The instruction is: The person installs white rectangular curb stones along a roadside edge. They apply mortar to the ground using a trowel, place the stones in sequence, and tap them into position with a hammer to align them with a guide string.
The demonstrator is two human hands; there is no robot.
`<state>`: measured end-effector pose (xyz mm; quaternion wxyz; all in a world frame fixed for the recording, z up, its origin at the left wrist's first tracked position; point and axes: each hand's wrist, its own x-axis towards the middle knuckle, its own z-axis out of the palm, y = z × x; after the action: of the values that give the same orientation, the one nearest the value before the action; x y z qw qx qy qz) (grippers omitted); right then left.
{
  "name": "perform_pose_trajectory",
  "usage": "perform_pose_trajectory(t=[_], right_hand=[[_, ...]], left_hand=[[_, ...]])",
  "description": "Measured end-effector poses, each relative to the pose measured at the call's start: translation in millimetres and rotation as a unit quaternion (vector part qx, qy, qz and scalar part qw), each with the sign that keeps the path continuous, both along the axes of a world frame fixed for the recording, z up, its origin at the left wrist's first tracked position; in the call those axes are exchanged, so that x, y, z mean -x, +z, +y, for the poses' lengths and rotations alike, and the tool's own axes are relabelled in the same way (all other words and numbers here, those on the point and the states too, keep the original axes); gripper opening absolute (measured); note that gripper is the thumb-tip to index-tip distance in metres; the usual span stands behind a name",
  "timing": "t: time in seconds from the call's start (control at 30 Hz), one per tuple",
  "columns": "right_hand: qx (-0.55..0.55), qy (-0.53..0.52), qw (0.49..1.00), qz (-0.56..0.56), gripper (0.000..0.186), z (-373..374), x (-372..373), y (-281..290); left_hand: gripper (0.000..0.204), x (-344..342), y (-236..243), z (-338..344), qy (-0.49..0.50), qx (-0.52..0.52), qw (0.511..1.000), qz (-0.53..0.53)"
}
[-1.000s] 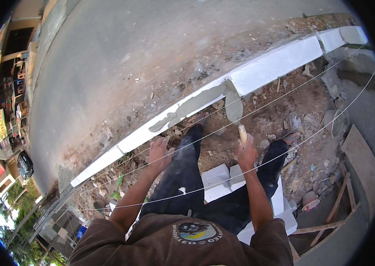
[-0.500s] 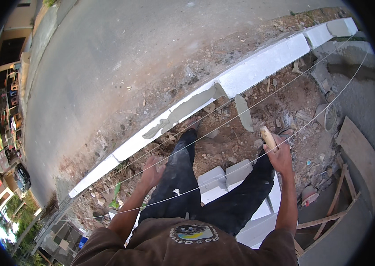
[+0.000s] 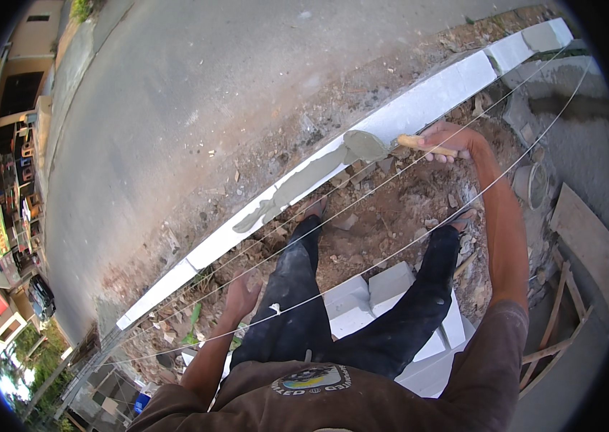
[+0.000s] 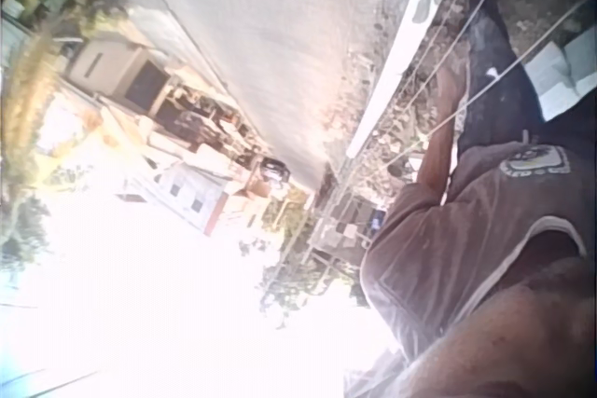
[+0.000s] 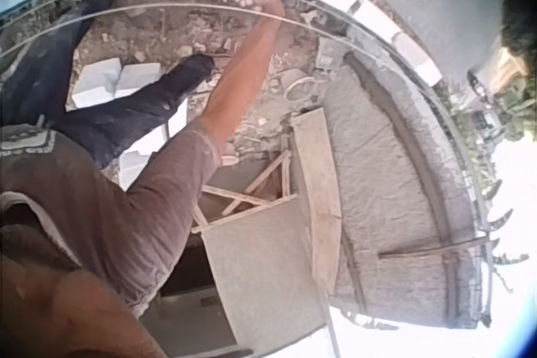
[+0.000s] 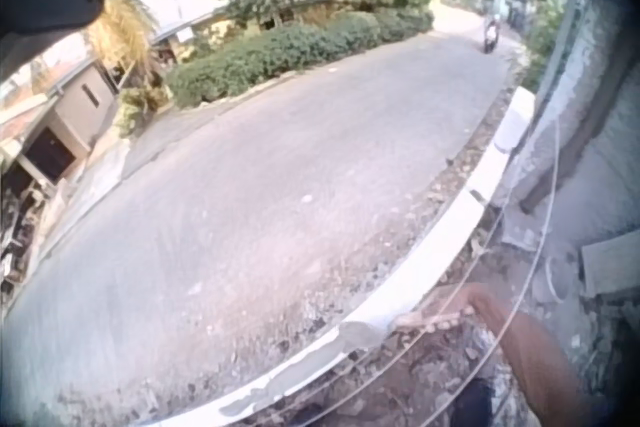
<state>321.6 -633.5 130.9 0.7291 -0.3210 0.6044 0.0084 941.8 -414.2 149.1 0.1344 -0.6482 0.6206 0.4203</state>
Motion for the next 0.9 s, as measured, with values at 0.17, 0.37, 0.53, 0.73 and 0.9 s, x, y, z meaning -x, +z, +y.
perform_pose_trajectory(t=[0.17,0.37,0.53,0.73,0.9], right_hand=[[0.065,-0.040,0.996,0.039,0.031,26,36,46],[0.475,0.115,0.858,0.155,0.046,65,-13,88],[0.493,0.317,0.774,0.241,0.058,55,-96,47],[0.505,0.375,0.715,0.306,0.055,47,-116,32],[0.486,0.347,0.729,0.335,0.055,52,-88,71]], left_hand=[[0.048,8,-5,5,0.015,-0.005,1.000,0.015],[0.045,35,-3,-2,0.000,-0.030,0.997,0.066],[0.045,40,-10,-4,-0.028,0.007,0.995,0.095],[0.052,18,-12,-1,-0.025,0.016,0.999,0.046],[0.051,4,-13,4,0.010,-0.015,0.999,0.034]])
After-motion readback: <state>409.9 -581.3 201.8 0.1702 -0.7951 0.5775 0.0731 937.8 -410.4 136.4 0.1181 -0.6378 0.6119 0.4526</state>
